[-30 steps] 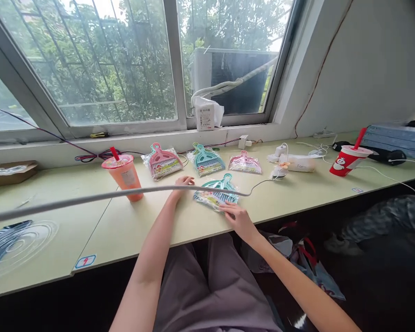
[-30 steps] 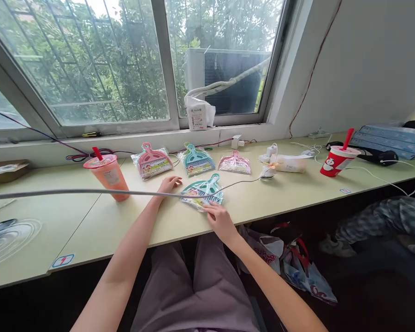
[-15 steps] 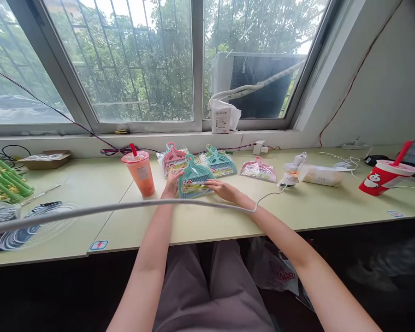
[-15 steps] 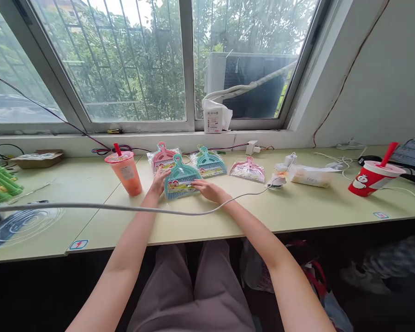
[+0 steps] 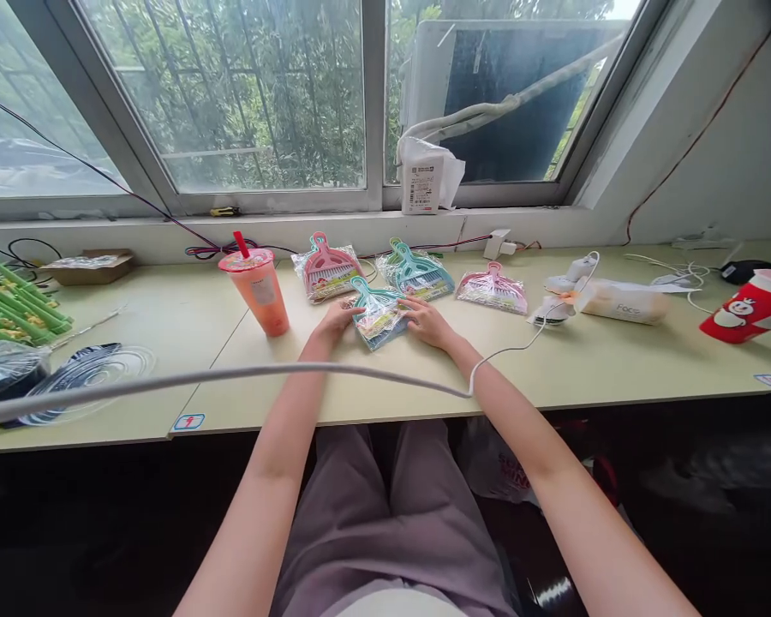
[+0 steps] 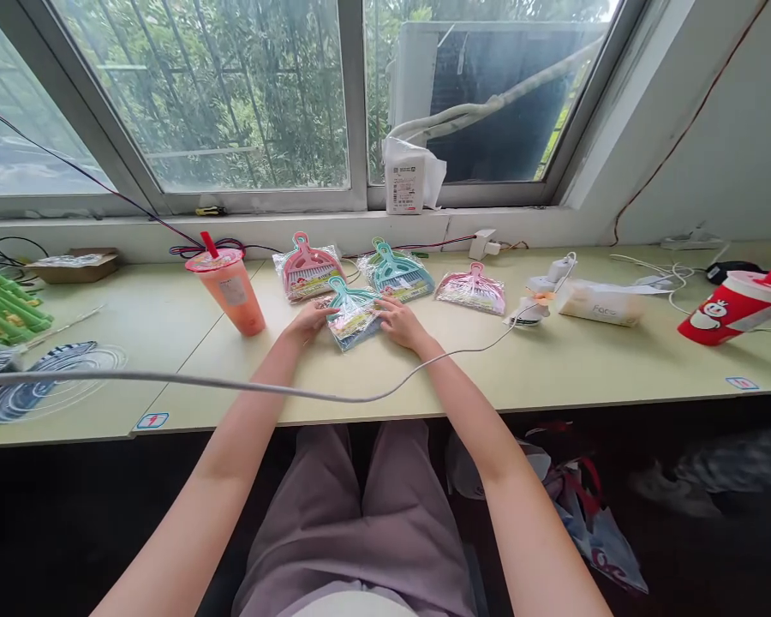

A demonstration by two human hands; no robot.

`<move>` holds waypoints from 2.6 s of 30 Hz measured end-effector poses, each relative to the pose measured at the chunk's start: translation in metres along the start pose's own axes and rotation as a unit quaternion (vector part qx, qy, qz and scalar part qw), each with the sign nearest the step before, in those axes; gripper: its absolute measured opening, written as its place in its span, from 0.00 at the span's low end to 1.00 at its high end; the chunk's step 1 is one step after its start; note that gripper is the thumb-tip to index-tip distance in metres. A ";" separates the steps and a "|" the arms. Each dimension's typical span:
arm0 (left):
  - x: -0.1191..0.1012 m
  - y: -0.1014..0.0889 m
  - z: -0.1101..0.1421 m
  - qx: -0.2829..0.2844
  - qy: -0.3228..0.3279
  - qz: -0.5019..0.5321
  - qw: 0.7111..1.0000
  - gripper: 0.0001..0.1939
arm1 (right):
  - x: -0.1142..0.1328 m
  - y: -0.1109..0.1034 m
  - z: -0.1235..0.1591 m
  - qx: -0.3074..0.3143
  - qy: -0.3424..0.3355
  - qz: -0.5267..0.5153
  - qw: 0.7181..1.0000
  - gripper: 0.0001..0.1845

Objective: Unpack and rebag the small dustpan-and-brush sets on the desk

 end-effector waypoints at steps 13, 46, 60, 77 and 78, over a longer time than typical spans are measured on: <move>-0.003 0.016 0.005 -0.005 0.075 0.068 0.995 0.46 | -0.003 -0.009 0.002 -0.047 0.091 0.025 0.994 0.20; -0.022 0.011 0.014 -0.114 0.074 0.310 0.941 0.21 | 0.000 -0.013 0.003 0.060 0.149 -0.198 0.967 0.11; -0.017 0.029 0.021 -0.035 0.025 0.246 0.968 0.18 | -0.012 -0.039 0.003 -0.195 0.233 -0.232 0.924 0.12; -0.018 0.036 0.027 0.044 0.043 0.223 0.973 0.22 | -0.016 -0.021 0.000 -0.138 0.393 -0.561 0.715 0.09; -0.018 0.036 0.028 0.051 0.038 0.224 0.973 0.23 | -0.015 -0.020 0.000 -0.147 0.391 -0.576 0.703 0.10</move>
Point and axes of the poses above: each hand's wrist, its own z-axis away from the middle knuckle, its own y-axis out of the palm, x = y × z, the point moved 2 cm from there along -z, towards the middle knuckle, and after that the axes turned 5 degrees about -x, right-handed, at the moved point
